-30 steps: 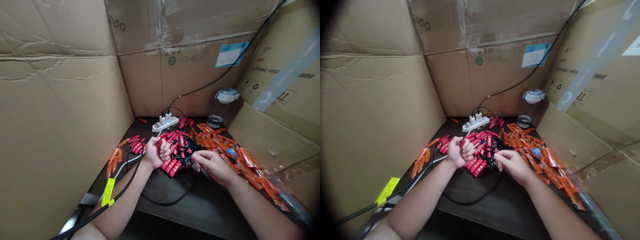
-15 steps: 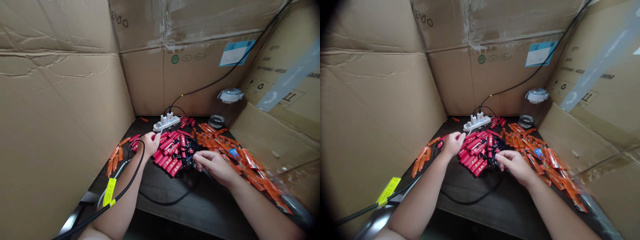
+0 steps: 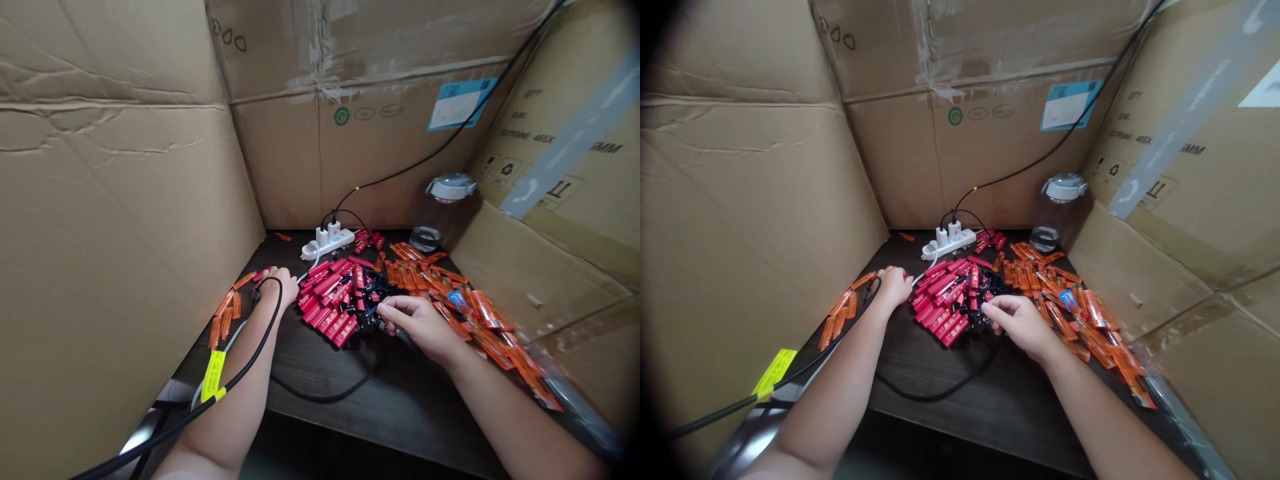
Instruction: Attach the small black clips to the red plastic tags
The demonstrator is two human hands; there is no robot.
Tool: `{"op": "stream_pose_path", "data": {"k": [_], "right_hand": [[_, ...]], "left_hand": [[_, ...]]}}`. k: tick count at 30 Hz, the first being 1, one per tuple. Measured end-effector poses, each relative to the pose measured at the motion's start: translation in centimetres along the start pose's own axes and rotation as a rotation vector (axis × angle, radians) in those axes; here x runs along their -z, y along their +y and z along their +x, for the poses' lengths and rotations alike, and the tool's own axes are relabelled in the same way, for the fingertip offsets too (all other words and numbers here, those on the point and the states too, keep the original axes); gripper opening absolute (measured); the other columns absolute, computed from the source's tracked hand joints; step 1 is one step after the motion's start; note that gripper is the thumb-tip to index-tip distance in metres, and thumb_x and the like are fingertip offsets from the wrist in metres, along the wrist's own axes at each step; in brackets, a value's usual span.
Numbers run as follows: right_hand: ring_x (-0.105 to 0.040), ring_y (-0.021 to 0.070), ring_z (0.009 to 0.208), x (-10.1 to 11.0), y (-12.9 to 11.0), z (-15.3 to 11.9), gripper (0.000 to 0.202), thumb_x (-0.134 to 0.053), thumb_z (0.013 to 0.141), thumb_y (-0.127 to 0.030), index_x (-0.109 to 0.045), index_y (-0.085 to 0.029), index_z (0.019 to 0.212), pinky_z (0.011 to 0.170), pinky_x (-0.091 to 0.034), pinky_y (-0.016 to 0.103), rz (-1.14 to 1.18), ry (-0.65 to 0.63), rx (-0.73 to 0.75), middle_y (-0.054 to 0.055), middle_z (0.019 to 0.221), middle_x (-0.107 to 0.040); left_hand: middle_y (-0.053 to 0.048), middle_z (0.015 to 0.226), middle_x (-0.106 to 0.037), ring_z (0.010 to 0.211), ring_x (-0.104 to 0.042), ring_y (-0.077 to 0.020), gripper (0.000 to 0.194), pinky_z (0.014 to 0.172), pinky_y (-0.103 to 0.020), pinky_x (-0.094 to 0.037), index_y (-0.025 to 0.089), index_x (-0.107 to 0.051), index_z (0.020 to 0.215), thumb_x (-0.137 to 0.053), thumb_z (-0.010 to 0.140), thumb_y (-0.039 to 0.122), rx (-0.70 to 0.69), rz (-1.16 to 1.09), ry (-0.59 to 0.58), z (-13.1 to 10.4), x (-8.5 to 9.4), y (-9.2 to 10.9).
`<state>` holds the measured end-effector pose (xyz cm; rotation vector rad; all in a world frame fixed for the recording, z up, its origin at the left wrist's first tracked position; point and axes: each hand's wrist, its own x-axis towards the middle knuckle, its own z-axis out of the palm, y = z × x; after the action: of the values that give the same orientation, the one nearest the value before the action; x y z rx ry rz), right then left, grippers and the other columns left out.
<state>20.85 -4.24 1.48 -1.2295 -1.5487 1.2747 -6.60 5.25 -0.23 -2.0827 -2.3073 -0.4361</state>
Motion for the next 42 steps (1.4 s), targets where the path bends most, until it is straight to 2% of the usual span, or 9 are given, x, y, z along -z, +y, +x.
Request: {"op": "stream_pose_path", "data": {"k": [3, 5, 7, 13, 19, 24, 28, 31, 42], "right_hand": [[-0.048, 0.0122, 0.053, 0.0, 0.2, 0.0, 0.042, -0.066, 0.075, -0.055, -0.058, -0.017, 0.059, 0.056, -0.039, 0.026, 0.000, -0.011, 0.000, 0.000, 0.054, -0.053], [-0.049, 0.0123, 0.054, -0.1, 0.4, 0.0, 0.041, -0.066, 0.076, -0.054, -0.059, -0.017, 0.060, 0.057, -0.039, 0.026, -0.004, -0.022, -0.005, 0.000, 0.055, -0.054], [-0.049, 0.0122, 0.053, -0.1, 0.5, 0.1, 0.041, -0.066, 0.076, -0.054, -0.059, -0.017, 0.061, 0.057, -0.039, 0.027, -0.008, -0.021, -0.009, 0.000, 0.055, -0.054], [-0.048, 0.0112, 0.051, 0.0, 0.5, 0.3, 0.042, -0.066, 0.075, -0.055, -0.057, -0.016, 0.060, 0.054, -0.038, 0.026, 0.006, 0.029, -0.037, 0.000, 0.053, -0.054], [-0.049, 0.0110, 0.051, -0.1, 0.4, 0.3, 0.042, -0.064, 0.076, -0.055, -0.059, -0.015, 0.064, 0.054, -0.038, 0.025, -0.052, 0.029, -0.002, -0.001, 0.053, -0.054], [-0.048, 0.0121, 0.051, -0.1, 0.4, 0.3, 0.039, -0.057, 0.081, -0.052, -0.057, -0.017, 0.064, 0.053, -0.038, 0.025, -0.185, 0.048, 0.032, -0.001, 0.054, -0.052], [-0.055, 0.0159, 0.064, 0.4, 0.8, 0.5, 0.029, -0.054, 0.084, -0.039, -0.064, -0.016, 0.068, 0.062, -0.042, 0.029, -0.582, 0.153, 0.207, 0.005, 0.069, -0.061], [-0.057, 0.0168, 0.067, 1.1, 1.4, 0.5, 0.022, -0.055, 0.084, -0.031, -0.067, -0.017, 0.072, 0.064, -0.043, 0.029, -0.787, 0.152, 0.213, 0.006, 0.074, -0.064], [-0.062, 0.0182, 0.082, 0.8, 2.7, 1.1, 0.019, -0.055, 0.087, -0.027, -0.071, -0.020, 0.094, 0.076, -0.047, 0.029, -0.993, 0.126, 0.198, 0.006, 0.090, -0.066]], "left_hand": [[-0.012, 0.109, -0.063, 0.106, -0.053, -0.0255, 0.028, 0.094, -0.036, -0.041, 0.019, -0.069, 0.104, -0.048, 0.087, 0.028, -0.106, -0.073, 0.117, -1.2, 0.6, 1.4], [-0.010, 0.105, -0.062, 0.101, -0.052, -0.0231, 0.028, 0.094, -0.034, -0.042, 0.018, -0.069, 0.101, -0.048, 0.088, 0.030, -0.349, -0.211, 0.205, -2.3, 0.6, 2.7], [-0.009, 0.101, -0.062, 0.100, -0.051, -0.0236, 0.025, 0.091, -0.035, -0.043, 0.019, -0.070, 0.099, -0.053, 0.085, 0.032, -0.500, -0.243, 0.175, -3.1, 0.3, 3.9], [-0.008, 0.103, -0.064, 0.100, -0.051, -0.0249, 0.021, 0.088, -0.037, -0.045, 0.019, -0.070, 0.096, -0.056, 0.080, 0.022, -0.518, -0.156, 0.071, -3.6, -1.0, 5.1], [-0.008, 0.094, -0.068, 0.094, -0.054, -0.0261, 0.019, 0.083, -0.039, -0.045, 0.019, -0.070, 0.091, -0.054, 0.080, 0.017, -0.535, -0.217, 0.146, -3.5, -1.1, 4.8], [-0.007, 0.090, -0.068, 0.085, -0.059, -0.0204, 0.016, 0.081, -0.033, -0.046, 0.016, -0.064, 0.094, -0.053, 0.082, 0.017, -0.395, -0.698, 0.254, -3.5, -0.8, 4.6], [0.002, 0.070, -0.059, 0.065, -0.055, -0.0123, 0.002, 0.064, -0.024, -0.043, 0.018, -0.054, 0.082, -0.053, 0.080, 0.017, -0.273, -1.139, 0.088, -3.9, -0.5, 5.2], [0.005, 0.061, -0.049, 0.056, -0.047, -0.0089, 0.007, 0.057, -0.021, -0.038, 0.018, -0.048, 0.075, -0.054, 0.078, 0.017, -0.191, -1.333, 0.041, -4.4, -0.4, 5.8], [0.005, 0.049, -0.043, 0.040, -0.038, -0.0072, 0.036, 0.043, -0.020, -0.031, 0.019, -0.046, 0.069, -0.046, 0.087, 0.050, 0.004, -1.750, -0.147, -4.9, 1.2, 6.9]]}}
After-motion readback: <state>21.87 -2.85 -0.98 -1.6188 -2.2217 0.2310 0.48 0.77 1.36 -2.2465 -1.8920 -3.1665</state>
